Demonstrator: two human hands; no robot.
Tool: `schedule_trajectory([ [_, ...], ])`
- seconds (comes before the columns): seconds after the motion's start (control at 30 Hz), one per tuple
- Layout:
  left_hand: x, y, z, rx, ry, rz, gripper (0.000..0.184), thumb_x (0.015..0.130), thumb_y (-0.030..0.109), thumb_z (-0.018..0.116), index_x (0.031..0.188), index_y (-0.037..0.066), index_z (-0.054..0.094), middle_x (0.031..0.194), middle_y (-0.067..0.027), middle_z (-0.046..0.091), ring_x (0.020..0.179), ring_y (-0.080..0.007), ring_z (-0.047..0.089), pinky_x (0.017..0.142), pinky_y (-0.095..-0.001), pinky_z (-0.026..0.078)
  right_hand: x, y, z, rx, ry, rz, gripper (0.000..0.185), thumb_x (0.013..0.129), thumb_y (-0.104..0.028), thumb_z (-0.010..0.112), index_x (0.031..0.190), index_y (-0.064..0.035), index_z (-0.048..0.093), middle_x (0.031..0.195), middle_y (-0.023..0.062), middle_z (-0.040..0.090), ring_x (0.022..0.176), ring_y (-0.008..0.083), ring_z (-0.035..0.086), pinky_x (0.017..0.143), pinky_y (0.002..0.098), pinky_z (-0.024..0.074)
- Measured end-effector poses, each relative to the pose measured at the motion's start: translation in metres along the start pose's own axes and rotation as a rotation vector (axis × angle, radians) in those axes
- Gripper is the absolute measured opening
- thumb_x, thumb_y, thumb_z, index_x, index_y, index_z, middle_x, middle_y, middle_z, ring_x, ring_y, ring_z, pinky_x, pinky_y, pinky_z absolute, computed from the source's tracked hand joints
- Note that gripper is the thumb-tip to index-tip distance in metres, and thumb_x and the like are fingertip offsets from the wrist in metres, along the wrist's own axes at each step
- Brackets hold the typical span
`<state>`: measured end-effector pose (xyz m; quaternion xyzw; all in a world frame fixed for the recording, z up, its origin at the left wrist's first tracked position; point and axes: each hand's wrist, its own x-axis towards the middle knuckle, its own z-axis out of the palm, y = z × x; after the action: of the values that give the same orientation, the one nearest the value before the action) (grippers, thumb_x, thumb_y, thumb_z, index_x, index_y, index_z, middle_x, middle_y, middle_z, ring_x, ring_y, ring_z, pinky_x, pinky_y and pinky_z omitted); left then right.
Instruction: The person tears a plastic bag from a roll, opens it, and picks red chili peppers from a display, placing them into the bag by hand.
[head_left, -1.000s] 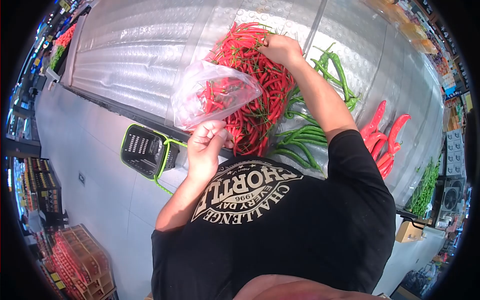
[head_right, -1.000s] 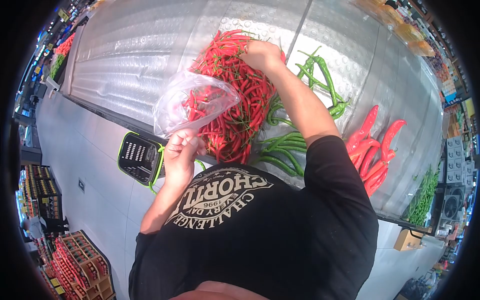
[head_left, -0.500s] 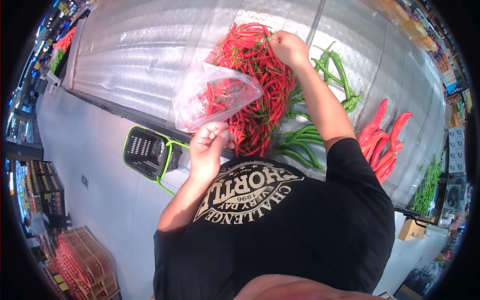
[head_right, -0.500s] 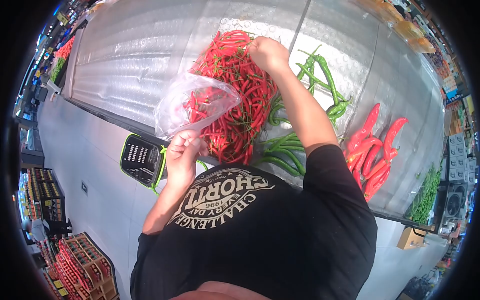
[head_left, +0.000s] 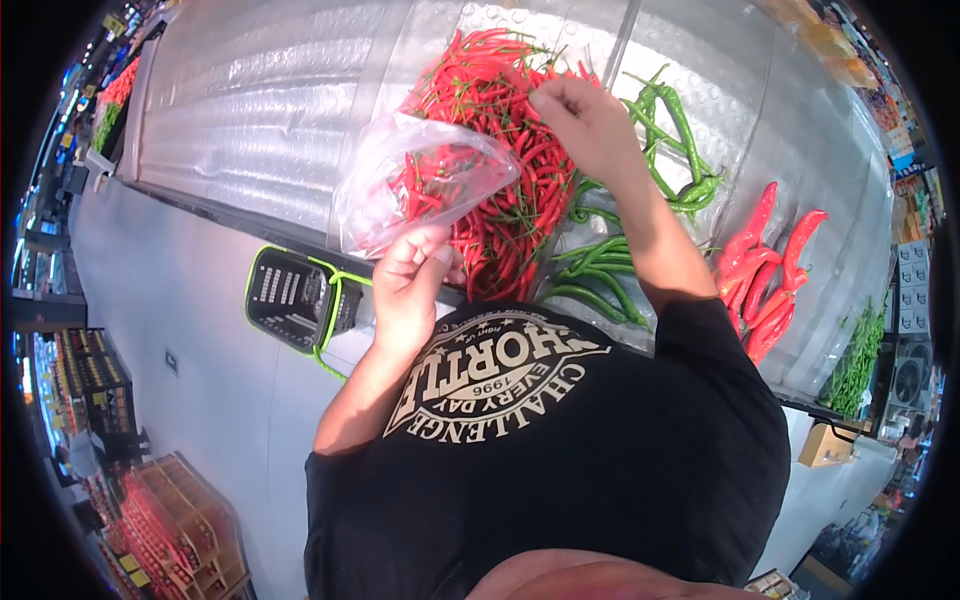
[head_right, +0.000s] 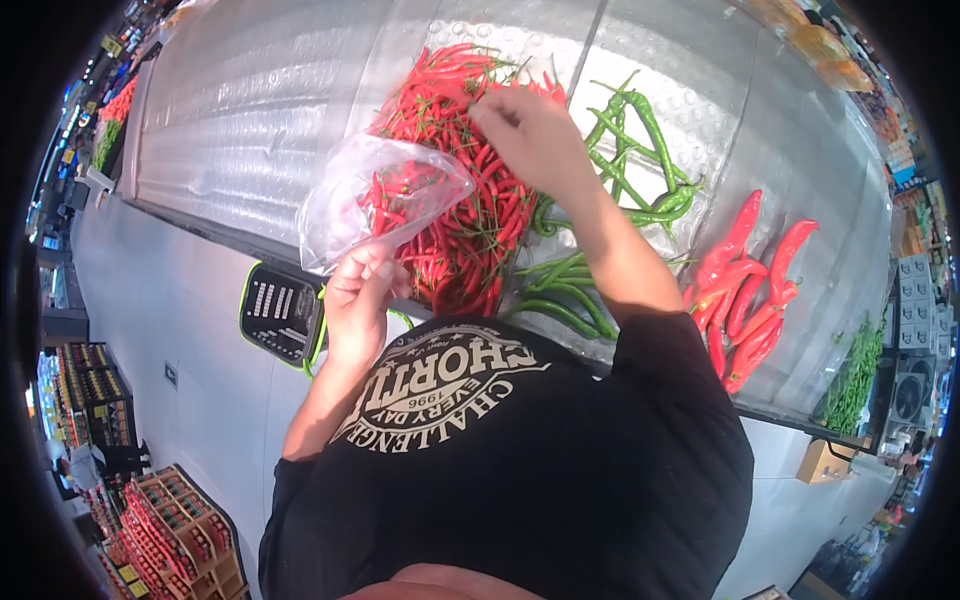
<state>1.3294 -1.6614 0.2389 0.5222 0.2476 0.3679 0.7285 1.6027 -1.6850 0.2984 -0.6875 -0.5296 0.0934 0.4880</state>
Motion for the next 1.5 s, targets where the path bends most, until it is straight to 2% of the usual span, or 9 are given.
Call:
schedule_trajectory([
  [0.13, 0.001, 0.003, 0.003, 0.040, 0.047, 0.028, 0.031, 0.096, 0.006, 0.057, 0.126, 0.002, 0.056, 0.087, -0.0048, 0.066, 0.072, -0.0104, 0.060, 0.067, -0.0223, 0.048, -0.060, -0.024, 0.016, 0.278, -0.318, 0.023, 0.013, 0.091, -0.014, 0.065, 0.092, -0.0012, 0.067, 0.076, -0.0024, 0.062, 0.070, 0.0049, 0.052, 0.064, 0.0229, 0.0434],
  [0.2, 0.001, 0.009, 0.011, 0.034, 0.075, 0.030, 0.029, 0.095, 0.006, 0.057, 0.124, 0.001, 0.057, 0.087, -0.0046, 0.066, 0.072, -0.0100, 0.060, 0.067, -0.0222, 0.048, -0.079, -0.034, 0.018, 0.398, -0.572, 0.142, 0.013, 0.091, -0.014, 0.064, 0.092, -0.0006, 0.067, 0.078, -0.0026, 0.062, 0.073, 0.0047, 0.053, 0.065, 0.0223, 0.0430],
  [0.33, -0.001, -0.001, 0.001, 0.058, 0.021, 0.063, 0.023, 0.093, 0.001, 0.062, 0.116, -0.001, 0.063, 0.088, -0.0023, 0.067, 0.073, -0.0072, 0.060, 0.065, -0.0214, 0.050, -0.101, -0.016, 0.031, 0.495, -0.686, 0.295, 0.016, 0.093, -0.017, 0.063, 0.096, -0.0012, 0.067, 0.075, -0.0021, 0.062, 0.066, 0.0039, 0.053, 0.058, 0.0229, 0.0440],
  [0.5, -0.001, 0.000, 0.000, 0.077, 0.021, 0.060, 0.012, 0.094, 0.003, 0.061, 0.105, 0.000, 0.066, 0.082, -0.0029, 0.067, 0.069, -0.0075, 0.060, 0.065, -0.0212, 0.049, -0.115, -0.018, 0.033, 0.519, -0.582, 0.292, 0.015, 0.094, -0.016, 0.061, 0.097, -0.0015, 0.065, 0.070, -0.0025, 0.058, 0.060, 0.0031, 0.051, 0.052, 0.0220, 0.0420],
  [0.6, 0.000, -0.001, -0.002, 0.021, 0.063, -0.029, 0.012, 0.096, 0.009, 0.060, 0.099, 0.000, 0.066, 0.079, -0.0033, 0.066, 0.066, -0.0080, 0.059, 0.063, -0.0220, 0.048, -0.111, -0.027, 0.025, 0.416, -0.618, 0.298, 0.014, 0.095, -0.013, 0.059, 0.092, 0.0001, 0.064, 0.075, -0.0021, 0.060, 0.070, 0.0040, 0.053, 0.064, 0.0218, 0.0443],
  [0.67, 0.003, -0.004, -0.003, -0.070, 0.070, -0.005, 0.018, 0.098, 0.016, 0.058, 0.095, 0.001, 0.066, 0.075, -0.0030, 0.064, 0.063, -0.0086, 0.057, 0.061, -0.0225, 0.048, -0.113, -0.024, 0.026, 0.430, -0.569, 0.256, 0.017, 0.094, -0.017, 0.062, 0.094, -0.0001, 0.064, 0.067, -0.0021, 0.057, 0.058, 0.0030, 0.051, 0.051, 0.0221, 0.0412],
  [1.1, 0.000, 0.002, 0.002, -0.340, 0.059, -0.112, 0.017, 0.101, 0.021, 0.053, 0.093, 0.007, 0.060, 0.069, 0.0003, 0.054, 0.057, -0.0102, 0.048, 0.056, -0.0263, 0.039, -0.106, -0.027, 0.019, 0.384, -0.600, 0.312, 0.017, 0.094, -0.015, 0.059, 0.090, 0.0002, 0.064, 0.070, -0.0002, 0.062, 0.065, 0.0055, 0.056, 0.060, 0.0224, 0.0442],
  [1.3, 0.000, 0.001, 0.000, -0.356, 0.097, -0.086, 0.016, 0.101, 0.022, 0.052, 0.096, 0.009, 0.058, 0.069, -0.0007, 0.054, 0.059, -0.0123, 0.049, 0.059, -0.0281, 0.040, -0.098, -0.017, 0.022, 0.576, -0.546, 0.347, 0.016, 0.093, -0.013, 0.058, 0.086, -0.0012, 0.065, 0.069, -0.0002, 0.062, 0.063, 0.0050, 0.055, 0.057, 0.0215, 0.0414],
  [1.5, -0.001, -0.002, 0.001, -0.314, 0.125, 0.003, 0.015, 0.100, 0.022, 0.052, 0.098, 0.008, 0.057, 0.069, -0.0038, 0.054, 0.058, -0.0140, 0.047, 0.059, -0.0297, 0.040, -0.056, -0.012, 0.031, 0.365, -0.419, 0.242, 0.019, 0.093, -0.018, 0.060, 0.089, -0.0008, 0.066, 0.068, -0.0001, 0.061, 0.063, 0.0051, 0.055, 0.057, 0.0227, 0.0431],
])
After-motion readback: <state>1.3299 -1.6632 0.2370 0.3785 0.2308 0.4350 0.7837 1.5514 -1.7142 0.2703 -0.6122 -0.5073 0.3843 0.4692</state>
